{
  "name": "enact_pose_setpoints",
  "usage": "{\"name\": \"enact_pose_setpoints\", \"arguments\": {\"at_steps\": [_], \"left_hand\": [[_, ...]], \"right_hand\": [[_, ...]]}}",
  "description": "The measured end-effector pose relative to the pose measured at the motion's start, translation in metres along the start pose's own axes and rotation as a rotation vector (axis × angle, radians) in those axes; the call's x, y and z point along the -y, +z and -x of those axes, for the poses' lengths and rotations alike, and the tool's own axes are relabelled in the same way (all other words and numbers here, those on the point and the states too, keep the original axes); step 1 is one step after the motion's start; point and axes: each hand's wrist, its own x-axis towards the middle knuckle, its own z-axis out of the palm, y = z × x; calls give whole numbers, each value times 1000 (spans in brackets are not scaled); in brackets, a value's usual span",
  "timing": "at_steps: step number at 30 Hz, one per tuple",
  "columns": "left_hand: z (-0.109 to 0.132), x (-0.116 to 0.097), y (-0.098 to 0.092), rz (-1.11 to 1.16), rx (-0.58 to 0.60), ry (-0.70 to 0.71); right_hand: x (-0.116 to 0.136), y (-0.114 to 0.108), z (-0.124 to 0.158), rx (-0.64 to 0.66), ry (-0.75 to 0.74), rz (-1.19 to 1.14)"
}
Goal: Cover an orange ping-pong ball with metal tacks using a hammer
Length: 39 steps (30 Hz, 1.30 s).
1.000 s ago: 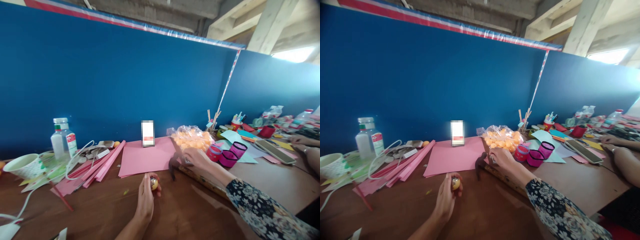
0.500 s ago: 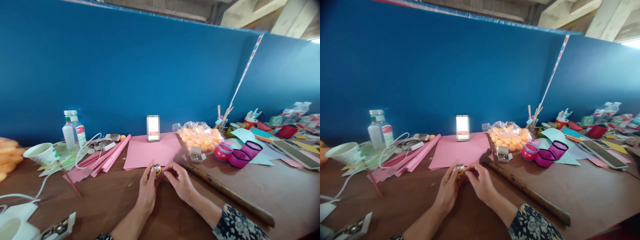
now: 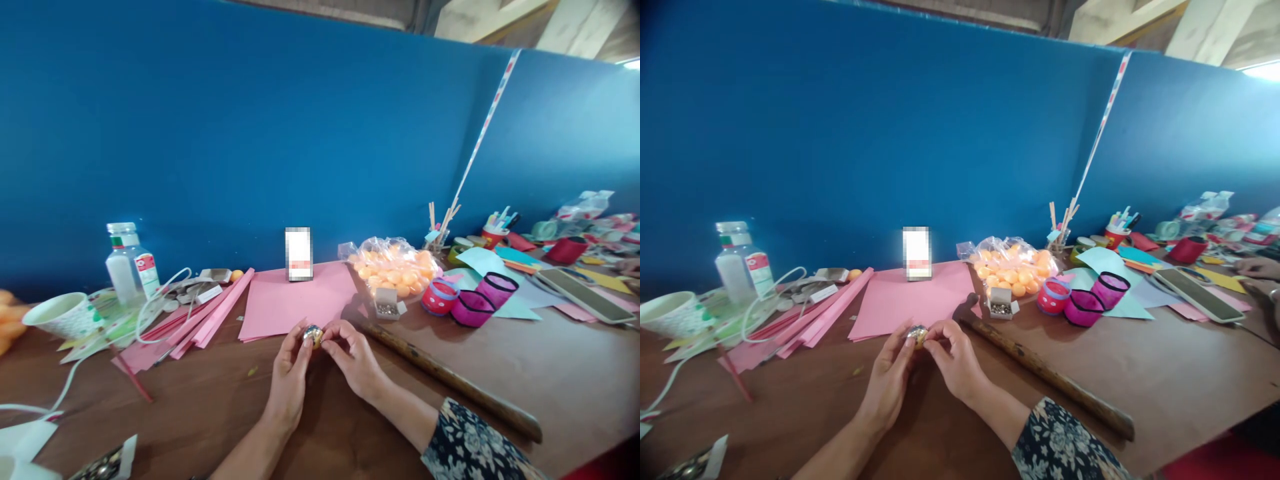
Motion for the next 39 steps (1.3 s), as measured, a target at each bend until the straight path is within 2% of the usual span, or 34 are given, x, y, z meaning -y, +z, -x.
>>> {"name": "enact_pose_setpoints", "arguments": {"at_steps": [11,21,39], "left_hand": [[0,0,0,31,-4,-7],[2,-5,1,-106,-23,57],[0,-1,-2,-232,9,150]], "right_hand": [[1,0,-1,9,50,-22],[2,-1,0,34,78,-44],[2,0,2,61,104,-140]]}}
